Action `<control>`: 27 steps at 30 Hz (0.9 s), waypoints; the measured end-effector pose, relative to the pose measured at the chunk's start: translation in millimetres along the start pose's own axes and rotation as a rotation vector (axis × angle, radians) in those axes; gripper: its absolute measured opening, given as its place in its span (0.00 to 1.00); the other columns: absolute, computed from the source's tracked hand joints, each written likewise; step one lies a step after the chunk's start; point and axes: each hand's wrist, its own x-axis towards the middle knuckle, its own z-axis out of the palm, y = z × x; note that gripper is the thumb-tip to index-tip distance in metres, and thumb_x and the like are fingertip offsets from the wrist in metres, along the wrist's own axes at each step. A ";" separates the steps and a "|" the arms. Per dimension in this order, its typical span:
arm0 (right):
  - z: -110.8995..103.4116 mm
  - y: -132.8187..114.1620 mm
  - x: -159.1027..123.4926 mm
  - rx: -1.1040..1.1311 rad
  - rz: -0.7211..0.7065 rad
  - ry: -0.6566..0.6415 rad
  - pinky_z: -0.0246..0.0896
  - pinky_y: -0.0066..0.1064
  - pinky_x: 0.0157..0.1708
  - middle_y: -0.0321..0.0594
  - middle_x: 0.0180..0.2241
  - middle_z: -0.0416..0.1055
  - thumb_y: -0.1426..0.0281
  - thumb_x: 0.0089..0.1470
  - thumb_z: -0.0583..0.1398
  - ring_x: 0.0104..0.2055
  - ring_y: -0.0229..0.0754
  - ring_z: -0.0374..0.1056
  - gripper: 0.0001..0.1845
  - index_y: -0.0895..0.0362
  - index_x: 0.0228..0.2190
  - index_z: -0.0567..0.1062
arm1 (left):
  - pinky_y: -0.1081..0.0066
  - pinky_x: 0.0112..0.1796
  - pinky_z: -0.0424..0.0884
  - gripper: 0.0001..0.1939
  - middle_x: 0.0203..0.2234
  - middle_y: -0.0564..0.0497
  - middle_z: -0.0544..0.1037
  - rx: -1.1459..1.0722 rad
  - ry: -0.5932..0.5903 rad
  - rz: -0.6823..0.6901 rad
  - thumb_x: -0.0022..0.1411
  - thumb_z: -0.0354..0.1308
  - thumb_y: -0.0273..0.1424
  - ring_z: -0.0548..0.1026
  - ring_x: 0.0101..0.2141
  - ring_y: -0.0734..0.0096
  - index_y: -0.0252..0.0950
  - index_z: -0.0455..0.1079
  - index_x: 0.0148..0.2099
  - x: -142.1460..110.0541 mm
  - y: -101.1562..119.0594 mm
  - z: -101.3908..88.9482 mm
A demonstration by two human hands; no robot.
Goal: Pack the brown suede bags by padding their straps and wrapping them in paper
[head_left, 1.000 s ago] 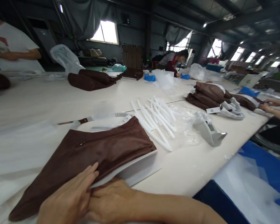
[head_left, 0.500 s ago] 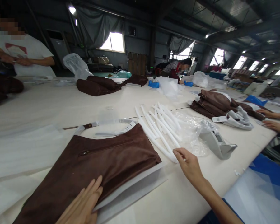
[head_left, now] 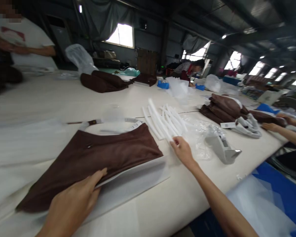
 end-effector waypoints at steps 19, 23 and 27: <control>67.7 -76.9 -54.2 -0.156 -0.787 0.035 0.54 0.36 0.34 0.45 0.36 0.71 0.80 0.62 0.55 0.36 0.45 0.63 0.10 0.60 0.42 0.73 | 0.73 0.26 0.60 0.01 0.24 0.56 0.78 -0.056 -0.259 0.099 0.56 0.58 0.28 0.74 0.24 0.70 0.39 0.70 0.32 40.2 25.8 -82.2; 83.2 -77.8 -50.7 -0.200 -0.774 0.123 0.51 0.37 0.34 0.44 0.35 0.72 0.80 0.62 0.54 0.36 0.45 0.62 0.10 0.58 0.38 0.74 | 0.73 0.25 0.61 0.03 0.24 0.54 0.79 -0.010 -0.208 0.108 0.58 0.57 0.28 0.77 0.27 0.65 0.40 0.71 0.35 32.4 29.8 -74.9; 95.3 -77.0 -52.3 -0.208 -0.736 0.161 0.52 0.37 0.36 0.44 0.33 0.72 0.78 0.63 0.55 0.36 0.44 0.61 0.09 0.58 0.36 0.75 | 0.71 0.31 0.69 0.08 0.31 0.51 0.82 0.018 -0.151 0.136 0.63 0.57 0.31 0.80 0.34 0.61 0.41 0.72 0.45 17.2 33.3 -54.9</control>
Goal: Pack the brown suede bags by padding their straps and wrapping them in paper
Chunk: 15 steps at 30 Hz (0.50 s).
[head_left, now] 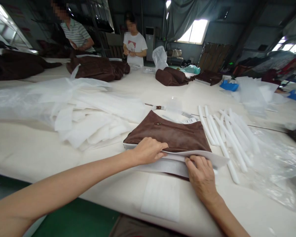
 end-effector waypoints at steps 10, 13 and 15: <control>-60.8 13.9 30.9 0.183 0.025 -0.108 0.62 0.40 0.43 0.49 0.42 0.73 0.73 0.62 0.58 0.45 0.48 0.67 0.10 0.58 0.45 0.74 | 0.69 0.44 0.77 0.13 0.48 0.47 0.80 0.220 0.475 0.295 0.66 0.49 0.20 0.80 0.45 0.67 0.35 0.72 0.48 -14.5 -8.7 54.4; -67.4 36.0 60.9 0.154 -0.035 -0.308 0.55 0.55 0.58 0.51 0.58 0.66 0.63 0.60 0.61 0.63 0.57 0.58 0.24 0.55 0.56 0.70 | 0.69 0.45 0.76 0.14 0.48 0.46 0.80 0.259 0.518 0.318 0.68 0.47 0.21 0.80 0.45 0.67 0.35 0.72 0.48 -14.6 -9.8 57.8; -54.7 45.8 69.5 0.183 -0.103 -0.543 0.47 0.62 0.63 0.49 0.65 0.57 0.57 0.59 0.61 0.69 0.60 0.48 0.33 0.53 0.62 0.64 | 0.68 0.46 0.76 0.15 0.48 0.45 0.80 0.270 0.529 0.321 0.69 0.45 0.22 0.79 0.46 0.66 0.35 0.73 0.48 -16.4 -8.9 62.3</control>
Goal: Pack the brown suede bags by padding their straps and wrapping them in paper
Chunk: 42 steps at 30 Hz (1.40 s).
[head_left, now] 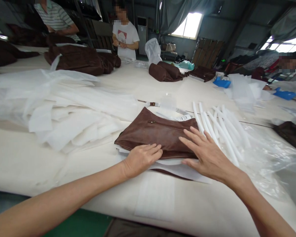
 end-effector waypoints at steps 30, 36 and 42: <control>32.7 36.5 49.2 0.757 0.307 -0.010 0.68 0.42 0.53 0.40 0.47 0.78 0.60 0.63 0.58 0.51 0.47 0.73 0.15 0.50 0.47 0.78 | 0.33 0.63 0.43 0.41 0.70 0.51 0.48 -0.332 -0.333 0.070 0.63 0.57 0.51 0.48 0.68 0.44 0.50 0.44 0.71 -3.7 -26.5 -9.2; 70.9 100.3 172.1 1.083 0.789 0.143 0.70 0.42 0.45 0.46 0.42 0.77 0.65 0.50 0.68 0.42 0.48 0.74 0.16 0.60 0.40 0.78 | 0.37 0.63 0.49 0.47 0.69 0.50 0.53 -0.261 -0.284 0.102 0.56 0.65 0.50 0.53 0.67 0.45 0.49 0.46 0.71 -4.8 -28.7 -6.6; 93.1 116.8 227.6 1.164 0.764 0.158 0.72 0.40 0.41 0.42 0.45 0.72 0.61 0.62 0.60 0.43 0.45 0.72 0.17 0.60 0.47 0.72 | 0.41 0.65 0.48 0.32 0.67 0.49 0.59 0.002 -0.087 0.239 0.64 0.62 0.38 0.63 0.62 0.49 0.49 0.57 0.67 -9.9 -34.0 16.7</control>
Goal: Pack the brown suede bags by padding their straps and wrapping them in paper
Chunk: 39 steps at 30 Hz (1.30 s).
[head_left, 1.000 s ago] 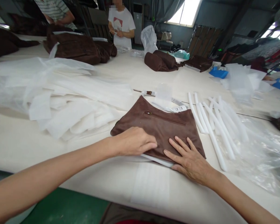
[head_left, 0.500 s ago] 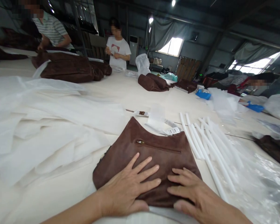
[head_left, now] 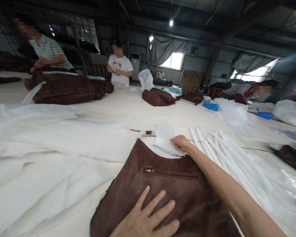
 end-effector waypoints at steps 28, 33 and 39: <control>-22.2 63.6 -213.9 -0.886 -0.984 -0.234 0.51 0.55 0.65 0.46 0.68 0.52 0.81 0.62 0.52 0.70 0.53 0.45 0.29 0.49 0.60 0.67 | 0.42 0.66 0.36 0.29 0.62 0.45 0.66 -0.499 -0.115 -0.258 0.66 0.54 0.49 0.55 0.66 0.52 0.44 0.61 0.64 10.8 13.2 -21.8; -25.5 69.6 -213.4 -0.942 -0.976 -0.357 0.47 0.56 0.66 0.42 0.72 0.36 0.81 0.62 0.52 0.72 0.57 0.36 0.32 0.45 0.62 0.64 | 0.46 0.63 0.55 0.32 0.49 0.38 0.74 -0.498 0.169 -0.257 0.60 0.61 0.50 0.69 0.55 0.54 0.33 0.62 0.57 2.4 15.9 -15.2; -30.1 71.7 -209.2 -0.937 -0.959 -0.422 0.42 0.56 0.67 0.36 0.72 0.27 0.82 0.61 0.54 0.72 0.56 0.31 0.33 0.43 0.62 0.64 | 0.37 0.64 0.46 0.39 0.62 0.35 0.61 -0.432 0.454 -0.367 0.61 0.61 0.47 0.54 0.66 0.45 0.39 0.50 0.67 -6.1 14.4 -15.4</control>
